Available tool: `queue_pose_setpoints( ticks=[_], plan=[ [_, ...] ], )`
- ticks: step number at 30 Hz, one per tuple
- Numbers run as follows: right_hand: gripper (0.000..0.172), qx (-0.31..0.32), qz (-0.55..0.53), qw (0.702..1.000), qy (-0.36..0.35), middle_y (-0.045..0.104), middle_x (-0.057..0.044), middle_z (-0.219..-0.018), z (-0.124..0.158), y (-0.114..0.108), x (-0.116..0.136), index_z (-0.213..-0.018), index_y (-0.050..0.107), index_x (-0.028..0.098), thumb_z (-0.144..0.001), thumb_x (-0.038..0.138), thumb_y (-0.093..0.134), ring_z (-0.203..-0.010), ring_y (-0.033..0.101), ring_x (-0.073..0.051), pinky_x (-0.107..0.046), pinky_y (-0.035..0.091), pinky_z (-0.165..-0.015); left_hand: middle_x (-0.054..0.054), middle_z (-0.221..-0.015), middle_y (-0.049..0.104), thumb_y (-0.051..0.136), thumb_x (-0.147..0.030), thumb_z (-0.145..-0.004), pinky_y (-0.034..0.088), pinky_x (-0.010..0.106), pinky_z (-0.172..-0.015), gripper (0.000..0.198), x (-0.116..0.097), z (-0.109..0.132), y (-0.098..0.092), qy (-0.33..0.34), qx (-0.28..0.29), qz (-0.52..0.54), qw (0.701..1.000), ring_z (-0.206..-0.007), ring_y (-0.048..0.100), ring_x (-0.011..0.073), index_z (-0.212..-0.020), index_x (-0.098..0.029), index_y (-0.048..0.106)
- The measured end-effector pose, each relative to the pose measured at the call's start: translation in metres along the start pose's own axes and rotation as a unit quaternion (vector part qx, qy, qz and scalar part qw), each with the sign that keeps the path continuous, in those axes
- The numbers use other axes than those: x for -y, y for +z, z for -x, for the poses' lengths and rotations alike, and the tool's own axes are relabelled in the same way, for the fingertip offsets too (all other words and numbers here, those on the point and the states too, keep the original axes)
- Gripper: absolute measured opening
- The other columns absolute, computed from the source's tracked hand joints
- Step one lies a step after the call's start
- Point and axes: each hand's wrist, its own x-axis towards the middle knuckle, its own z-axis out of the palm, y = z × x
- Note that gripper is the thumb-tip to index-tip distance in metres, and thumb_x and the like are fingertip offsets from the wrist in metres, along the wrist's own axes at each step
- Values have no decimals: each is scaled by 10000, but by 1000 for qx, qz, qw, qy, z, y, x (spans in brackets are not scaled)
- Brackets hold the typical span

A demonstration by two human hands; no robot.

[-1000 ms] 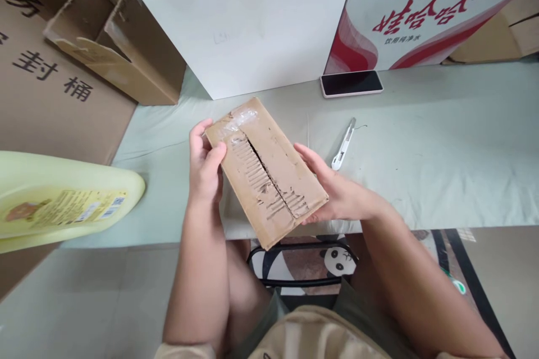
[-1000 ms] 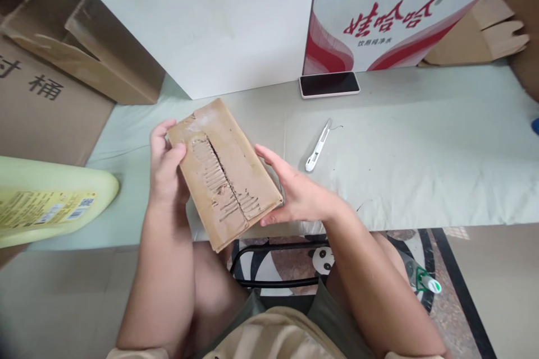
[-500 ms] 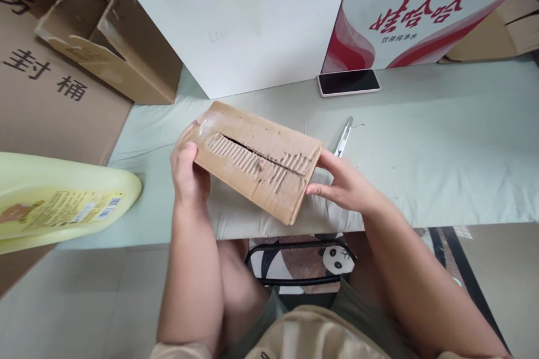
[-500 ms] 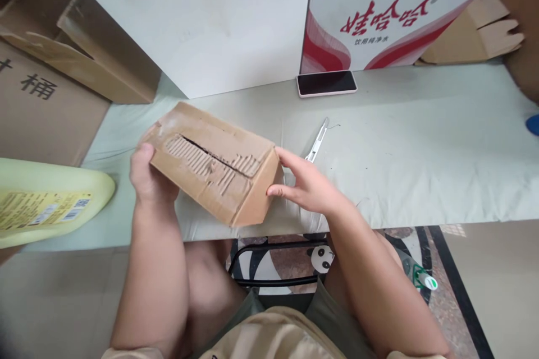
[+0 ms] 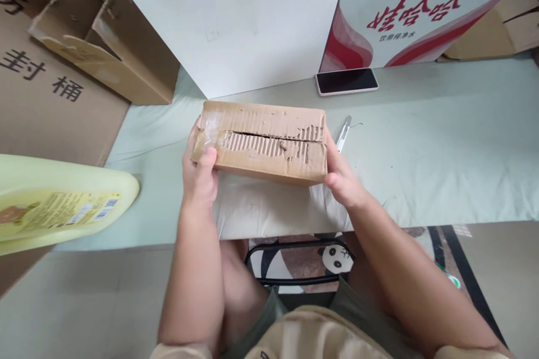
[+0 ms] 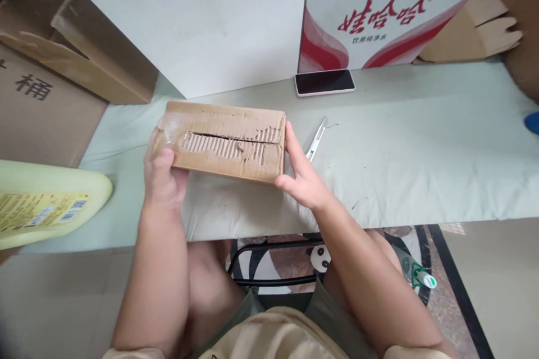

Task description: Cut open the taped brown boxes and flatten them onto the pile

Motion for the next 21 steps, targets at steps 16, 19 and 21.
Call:
queue_pose_setpoints(
  ticks=[16,19,21],
  plan=[
    [844,-145,-22,989,27,624,-122,-1433,1,1,-4,-1429,509,277,-873,903,392,-1317,619,-340,-491,551,-1088,80,-1340,752,696,-639,-886,490,440,-1200,521,-3,7,11,-42,-25,-51,998,-1401,625,321,-1221,-245,760],
    [622,-153,-48,987,10,689,-74,-962,3,1,12,-1031,626,254,-893,839,469,-869,673,-264,-420,580,-794,88,-1178,797,680,-676,-893,560,450,-1108,515,-8,8,16,-58,-51,-48,996,-1280,698,329,-1100,-215,775],
    [521,-113,-61,991,-21,654,-42,-821,4,1,20,-927,634,247,-914,759,540,-760,636,-224,-386,551,-732,86,-1089,804,679,-696,-893,596,445,-1016,507,-10,9,18,-76,-55,-44,995,-1170,739,328,-1021,-214,773]
  ],
)
